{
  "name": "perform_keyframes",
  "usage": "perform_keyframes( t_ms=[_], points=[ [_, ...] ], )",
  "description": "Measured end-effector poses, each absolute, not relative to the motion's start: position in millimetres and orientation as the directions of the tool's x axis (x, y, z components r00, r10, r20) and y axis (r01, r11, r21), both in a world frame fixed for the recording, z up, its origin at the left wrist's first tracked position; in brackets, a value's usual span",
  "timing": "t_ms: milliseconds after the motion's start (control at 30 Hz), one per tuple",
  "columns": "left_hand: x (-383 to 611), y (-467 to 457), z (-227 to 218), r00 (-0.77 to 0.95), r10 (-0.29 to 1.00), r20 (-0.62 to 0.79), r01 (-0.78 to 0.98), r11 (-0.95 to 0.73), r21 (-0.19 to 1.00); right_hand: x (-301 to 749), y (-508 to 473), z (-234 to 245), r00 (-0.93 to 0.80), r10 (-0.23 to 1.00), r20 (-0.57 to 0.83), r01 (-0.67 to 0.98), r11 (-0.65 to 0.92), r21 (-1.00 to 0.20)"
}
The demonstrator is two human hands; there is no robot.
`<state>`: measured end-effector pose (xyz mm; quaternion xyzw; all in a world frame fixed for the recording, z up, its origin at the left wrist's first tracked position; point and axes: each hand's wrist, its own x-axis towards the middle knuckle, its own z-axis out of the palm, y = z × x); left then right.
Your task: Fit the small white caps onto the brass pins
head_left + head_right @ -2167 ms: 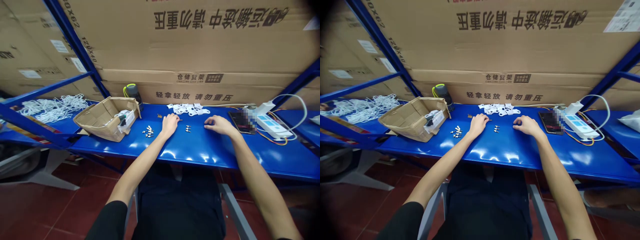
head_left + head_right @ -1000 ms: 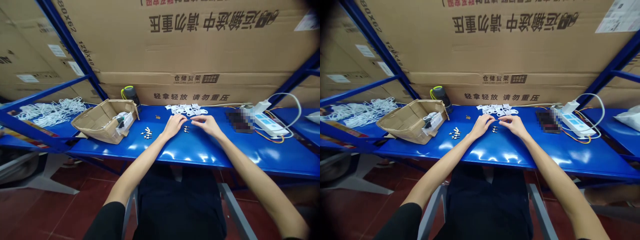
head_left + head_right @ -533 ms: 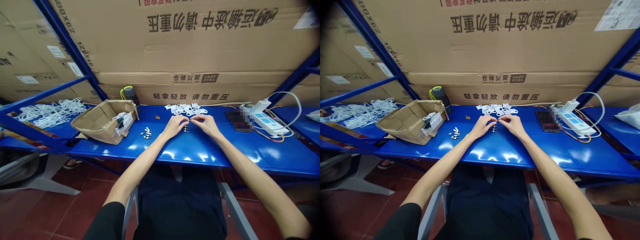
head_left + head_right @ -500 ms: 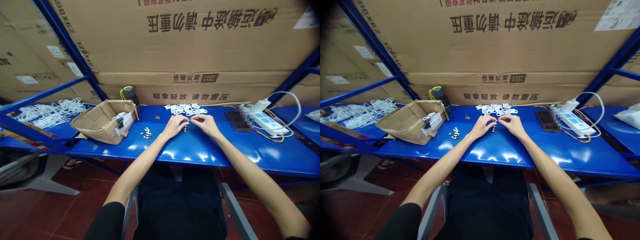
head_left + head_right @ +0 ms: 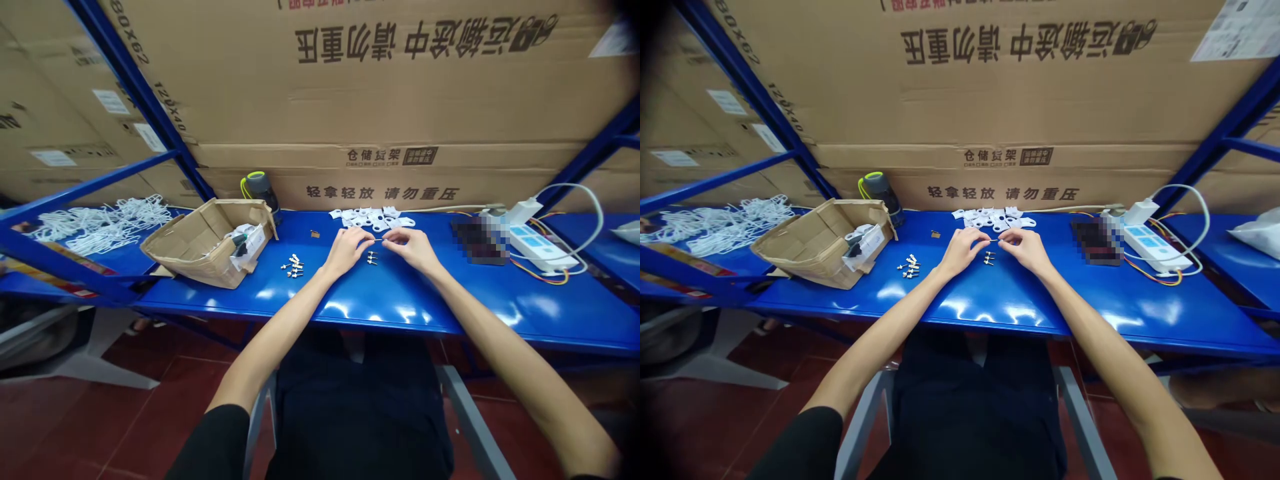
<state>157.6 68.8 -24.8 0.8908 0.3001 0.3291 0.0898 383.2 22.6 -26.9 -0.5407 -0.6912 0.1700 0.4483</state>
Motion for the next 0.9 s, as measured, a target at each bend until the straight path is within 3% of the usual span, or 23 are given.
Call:
perform_keyframes(
  t_ms=[433,900],
  points=[
    [157.0,69.3,-26.7,0.628,0.545,0.555,0.473,-0.834,0.284,382.0,20.5,-27.0,-0.038,0.906,0.421,0.642,0.345,-0.685],
    [153.9,72.8,-28.5,0.676,0.481,0.559,0.516,-0.850,0.107,381.7,20.6,-28.2,-0.082,0.906,0.416,0.633,0.370,-0.680]
  ],
)
